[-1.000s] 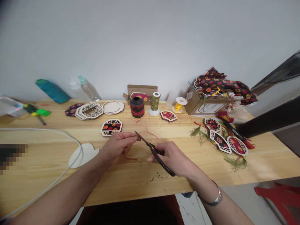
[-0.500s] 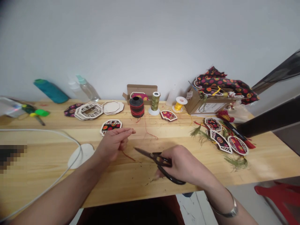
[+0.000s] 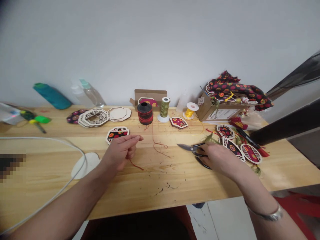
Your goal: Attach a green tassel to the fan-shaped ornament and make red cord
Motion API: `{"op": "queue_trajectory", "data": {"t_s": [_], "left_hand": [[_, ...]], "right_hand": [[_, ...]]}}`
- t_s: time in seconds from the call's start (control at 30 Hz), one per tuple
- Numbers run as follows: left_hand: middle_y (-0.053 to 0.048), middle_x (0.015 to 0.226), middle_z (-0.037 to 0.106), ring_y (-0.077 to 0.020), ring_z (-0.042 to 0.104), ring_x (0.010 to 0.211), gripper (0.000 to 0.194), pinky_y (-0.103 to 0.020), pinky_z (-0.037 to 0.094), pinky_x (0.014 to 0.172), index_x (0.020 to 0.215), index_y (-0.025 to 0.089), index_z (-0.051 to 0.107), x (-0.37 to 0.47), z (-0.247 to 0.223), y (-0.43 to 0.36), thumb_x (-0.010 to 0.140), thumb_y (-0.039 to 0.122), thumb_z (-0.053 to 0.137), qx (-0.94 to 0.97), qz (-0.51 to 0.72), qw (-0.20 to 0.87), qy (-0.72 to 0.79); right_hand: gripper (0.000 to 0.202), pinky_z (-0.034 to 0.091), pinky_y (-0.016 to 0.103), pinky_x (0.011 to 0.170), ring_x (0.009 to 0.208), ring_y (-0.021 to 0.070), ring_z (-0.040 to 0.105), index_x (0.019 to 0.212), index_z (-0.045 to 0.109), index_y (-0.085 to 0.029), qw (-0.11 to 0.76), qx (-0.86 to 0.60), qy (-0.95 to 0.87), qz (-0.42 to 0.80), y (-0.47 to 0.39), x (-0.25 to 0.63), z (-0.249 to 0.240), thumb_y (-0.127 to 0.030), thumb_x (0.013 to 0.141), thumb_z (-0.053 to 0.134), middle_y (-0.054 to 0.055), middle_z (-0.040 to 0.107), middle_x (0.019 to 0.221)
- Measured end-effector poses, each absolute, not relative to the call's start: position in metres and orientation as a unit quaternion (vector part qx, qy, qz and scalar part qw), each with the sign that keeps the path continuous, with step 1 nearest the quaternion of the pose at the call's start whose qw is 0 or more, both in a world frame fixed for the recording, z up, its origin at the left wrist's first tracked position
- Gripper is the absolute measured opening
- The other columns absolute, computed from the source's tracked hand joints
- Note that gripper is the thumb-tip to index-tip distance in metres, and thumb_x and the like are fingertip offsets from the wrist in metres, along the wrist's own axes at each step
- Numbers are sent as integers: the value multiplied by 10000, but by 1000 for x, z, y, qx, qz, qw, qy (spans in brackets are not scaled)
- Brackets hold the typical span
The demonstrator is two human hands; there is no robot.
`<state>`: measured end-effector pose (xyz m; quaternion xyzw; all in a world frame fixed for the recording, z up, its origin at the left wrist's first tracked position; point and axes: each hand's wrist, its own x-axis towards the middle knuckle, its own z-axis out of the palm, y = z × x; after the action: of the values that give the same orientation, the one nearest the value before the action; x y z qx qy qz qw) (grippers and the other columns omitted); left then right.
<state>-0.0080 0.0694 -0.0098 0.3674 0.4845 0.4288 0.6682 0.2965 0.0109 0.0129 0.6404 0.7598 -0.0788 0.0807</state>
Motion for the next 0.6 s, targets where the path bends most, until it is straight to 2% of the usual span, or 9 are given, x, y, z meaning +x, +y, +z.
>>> {"op": "queue_trajectory", "data": {"t_s": [0.07, 0.13, 0.2, 0.27, 0.33, 0.5, 0.6], "left_hand": [[105, 387, 292, -25, 202, 355, 247, -172, 145, 370, 733, 117, 666, -8, -10, 69, 642, 340, 720, 366, 428, 670, 484], [107, 395, 284, -23, 201, 360, 245, -169, 143, 373, 737, 117, 667, -8, -11, 69, 645, 337, 722, 366, 428, 673, 481], [107, 399, 282, -23, 202, 362, 249, -170, 140, 376, 739, 116, 668, -9, -13, 69, 644, 339, 726, 367, 428, 674, 477], [106, 397, 281, -24, 203, 359, 255, -172, 139, 376, 739, 116, 669, -9, -14, 69, 643, 344, 729, 367, 431, 674, 475], [106, 394, 282, -24, 205, 355, 256, -172, 139, 373, 738, 115, 670, -10, -14, 69, 640, 343, 730, 363, 434, 674, 475], [106, 384, 296, -22, 205, 354, 251, -168, 141, 368, 746, 107, 667, -9, -12, 69, 643, 329, 725, 358, 436, 676, 475], [106, 379, 296, -22, 202, 356, 260, -168, 137, 368, 750, 101, 667, -8, -10, 69, 642, 331, 722, 363, 436, 672, 476]], "right_hand": [[175, 416, 275, 594, 696, 198, 625, 873, 644, -153, 131, 666, 730, -79, 16, 295, 14, -215, 813, 492, 93, 677, 813], [198, 417, 294, 629, 744, 220, 622, 887, 640, -134, 130, 681, 720, -30, 19, 284, 15, -208, 841, 463, 120, 665, 838], [228, 418, 302, 688, 820, 225, 609, 918, 642, -134, 78, 667, 741, 10, 22, 264, 16, -192, 874, 425, 127, 650, 884], [251, 414, 281, 746, 873, 193, 589, 962, 644, -159, -11, 621, 783, -29, 25, 240, 16, -195, 904, 403, 103, 643, 942], [233, 399, 264, 744, 854, 169, 559, 900, 650, -170, -58, 560, 824, -69, 31, 218, 14, -196, 911, 419, 75, 634, 897], [183, 301, 310, 717, 840, 181, 456, 839, 626, -190, -47, 427, 903, 10, 52, 193, -1, -256, 916, 474, 41, 606, 821], [205, 256, 322, 675, 813, 182, 428, 752, 599, -185, -30, 397, 915, 57, 66, 192, -12, -257, 910, 489, 36, 591, 774]]}}
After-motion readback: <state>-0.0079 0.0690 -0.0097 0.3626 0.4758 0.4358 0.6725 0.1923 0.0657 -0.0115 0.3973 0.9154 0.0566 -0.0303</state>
